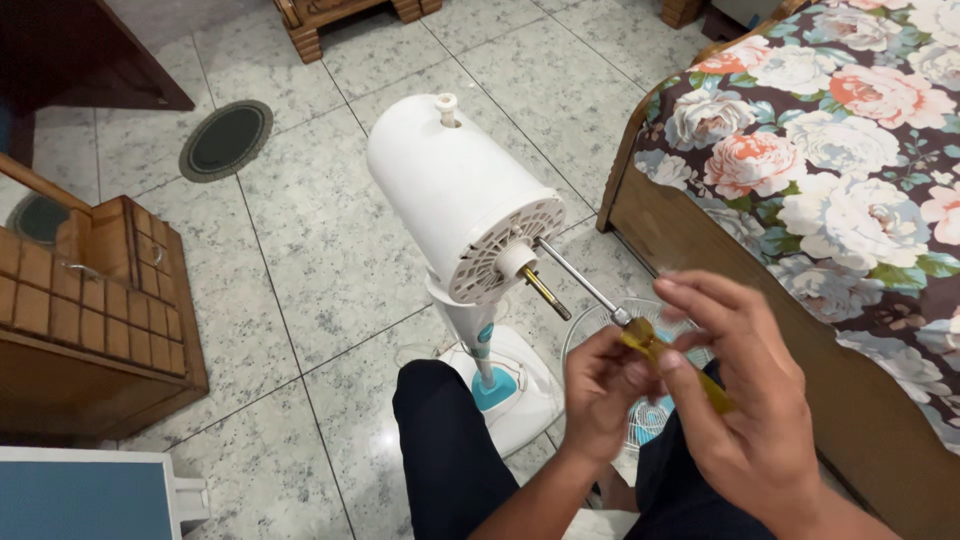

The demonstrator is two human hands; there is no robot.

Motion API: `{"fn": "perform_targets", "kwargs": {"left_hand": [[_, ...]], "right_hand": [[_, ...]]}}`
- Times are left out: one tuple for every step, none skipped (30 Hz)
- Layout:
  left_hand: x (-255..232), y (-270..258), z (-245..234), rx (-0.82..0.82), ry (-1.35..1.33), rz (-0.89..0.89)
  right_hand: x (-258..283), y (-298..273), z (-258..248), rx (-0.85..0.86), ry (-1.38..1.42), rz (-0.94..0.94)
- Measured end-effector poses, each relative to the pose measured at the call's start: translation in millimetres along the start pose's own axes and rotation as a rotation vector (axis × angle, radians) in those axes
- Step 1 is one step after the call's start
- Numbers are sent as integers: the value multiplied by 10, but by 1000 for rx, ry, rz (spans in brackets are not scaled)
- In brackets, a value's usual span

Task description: The person uses a screwdriver to loosen and remove screws from the back of a white pedestal fan's motor housing. They remove the rear casing and set it aside, then continue to unscrew components from the fan's neck.

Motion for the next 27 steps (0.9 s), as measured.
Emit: {"fn": "perform_targets", "kwargs": {"left_hand": [[6, -13, 107, 35, -79, -33], [-25, -13, 193, 69, -156, -62], [-105, -25, 271, 94, -162, -39], [-197, -2, 349, 127, -163, -12], [-281, 12, 424, 160, -165, 17], [-319, 21, 442, 126, -237, 22], [-350, 26, 449, 92, -309, 28], [-371, 8, 450, 56, -381, 32], [-378, 17, 456, 35, -388, 16], [-380, 40, 460, 12, -396, 2], [-381, 52, 469, -10, -405, -12], [-436, 93, 516, 19, -427, 17], [-486, 128, 567, 48, -449, 46], [-518, 134, 612, 71, -472, 69], [-537, 147, 628, 68, -487, 89], [-555, 167, 649, 71, -499, 107], [-563, 188, 670, 75, -512, 125], [-561, 200, 685, 84, -530, 135], [-552, 209, 698, 92, -548, 144], [-537, 220, 706, 99, -565, 157], [-519, 220, 730, 122, -542, 164], [-509, 215, 752, 145, -518, 171], [-507, 206, 773, 167, -494, 178], [-465, 206, 788, 162, -397, 130], [-440, 195, 799, 154, -299, 82], [-447, 173, 794, 145, -200, 36], [-510, 126, 853, 218, -1, 24]], "right_hand": [[44, -5, 0, -24, -43, -59], [33, -1, 4, -55, 18, -63], [20, 5, 21, -86, 79, -66], [5, 22, 35, -124, 140, -78], [-21, 50, 51, -140, 174, -88], [-54, 58, 60, -154, 206, -91], [-85, 51, 60, -168, 239, -95], [-105, 28, 65, -165, 249, -95], [-118, -12, 66, -162, 259, -95], [-137, -55, 52, -157, 269, -95], [-188, -110, 28, -153, 268, -51], [-235, -156, -13, -148, 267, -15], [-293, -201, -57, -143, 265, 21], [-376, -274, -86, -127, 296, 82], [-471, -349, -118, -111, 327, 143], [-572, -421, -150, -101, 357, 202], [-642, -492, -170, -80, 353, 222], [-716, -569, -167, -60, 351, 243], [-793, -648, -157, -40, 349, 265], [-882, -723, -175, -55, 352, 286], [-969, -796, -191, -70, 355, 308], [-1050, -863, -207, -84, 359, 329], [-1120, -926, -274, -142, 328, 338], [-1185, -984, -339, -202, 298, 348], [-1242, -1032, -412, -262, 268, 358], [-1229, -1017, -479, -309, 360, 269], [-1219, -984, -566, -355, 454, 178]]}}
Point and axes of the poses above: each hand's wrist, its own y-axis towards the middle knuckle, its own z-axis out of the palm, x = y × z, the point moved 9 cm from there along y, towards the middle knuckle, and after that the axes turned 3 degrees about -z, right-handed, at the moved point
